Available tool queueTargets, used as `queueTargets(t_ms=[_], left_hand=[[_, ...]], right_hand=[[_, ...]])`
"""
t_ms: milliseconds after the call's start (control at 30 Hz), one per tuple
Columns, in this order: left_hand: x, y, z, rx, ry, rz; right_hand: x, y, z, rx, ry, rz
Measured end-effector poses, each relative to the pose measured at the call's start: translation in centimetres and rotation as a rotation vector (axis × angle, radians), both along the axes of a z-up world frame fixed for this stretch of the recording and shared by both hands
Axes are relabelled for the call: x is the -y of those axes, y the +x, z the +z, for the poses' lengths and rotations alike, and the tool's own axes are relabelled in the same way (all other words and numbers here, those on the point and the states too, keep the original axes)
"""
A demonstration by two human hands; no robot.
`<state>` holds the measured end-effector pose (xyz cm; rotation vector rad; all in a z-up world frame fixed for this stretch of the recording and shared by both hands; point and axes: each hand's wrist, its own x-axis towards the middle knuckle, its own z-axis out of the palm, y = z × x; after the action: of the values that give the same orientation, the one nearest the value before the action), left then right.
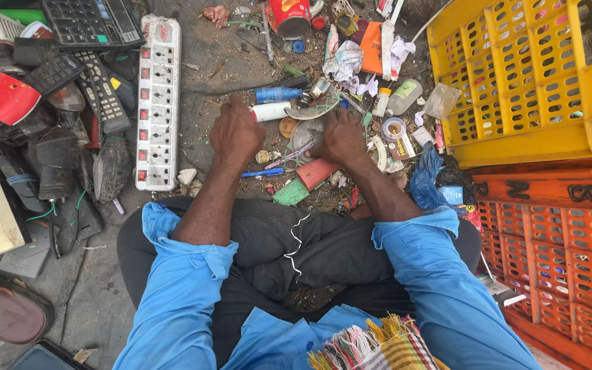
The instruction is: The person disassembles various electronic components and scrap items by hand, breaking apart plastic housings and sorting small parts among a large pile of electronic waste.
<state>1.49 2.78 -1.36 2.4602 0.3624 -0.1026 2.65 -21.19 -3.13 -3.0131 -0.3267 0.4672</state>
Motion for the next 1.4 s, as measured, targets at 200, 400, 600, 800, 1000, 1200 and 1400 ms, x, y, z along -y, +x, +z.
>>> queueTargets(t_ms=[200, 400, 600, 800, 1000, 1200, 1400], left_hand=[[1.0, 0.9, -1.5, -0.253, 0.072, -0.127], [1.2, 0.8, -3.4, -0.181, 0.170, -0.148], [1.5, 0.0, -1.9, 0.013, 0.244, -0.157], [2.6, -0.7, -0.4, 0.018, -0.026, -0.324], [2.0, -0.3, 0.9, 0.006, -0.024, -0.434], [3.4, -0.5, 1.7, 0.278, -0.380, -0.592], [0.0, 2.1, -1.6, 0.339, -0.304, 0.055]], right_hand=[[1.2, 1.3, 1.9, 0.076, 0.168, -0.273], [-1.8, -1.4, 1.5, 0.130, 0.230, 0.343], [-2.6, -2.8, -0.7, 0.106, 0.300, 0.471], [-1.1, -1.2, -1.9, 0.057, 0.207, 0.451], [0.3, 0.6, 2.1, 0.132, 0.020, 0.079], [-0.5, -1.7, 8.1, 0.193, 0.596, 0.206], [-6.3, -6.5, 2.5, 0.253, 0.487, 0.382]])
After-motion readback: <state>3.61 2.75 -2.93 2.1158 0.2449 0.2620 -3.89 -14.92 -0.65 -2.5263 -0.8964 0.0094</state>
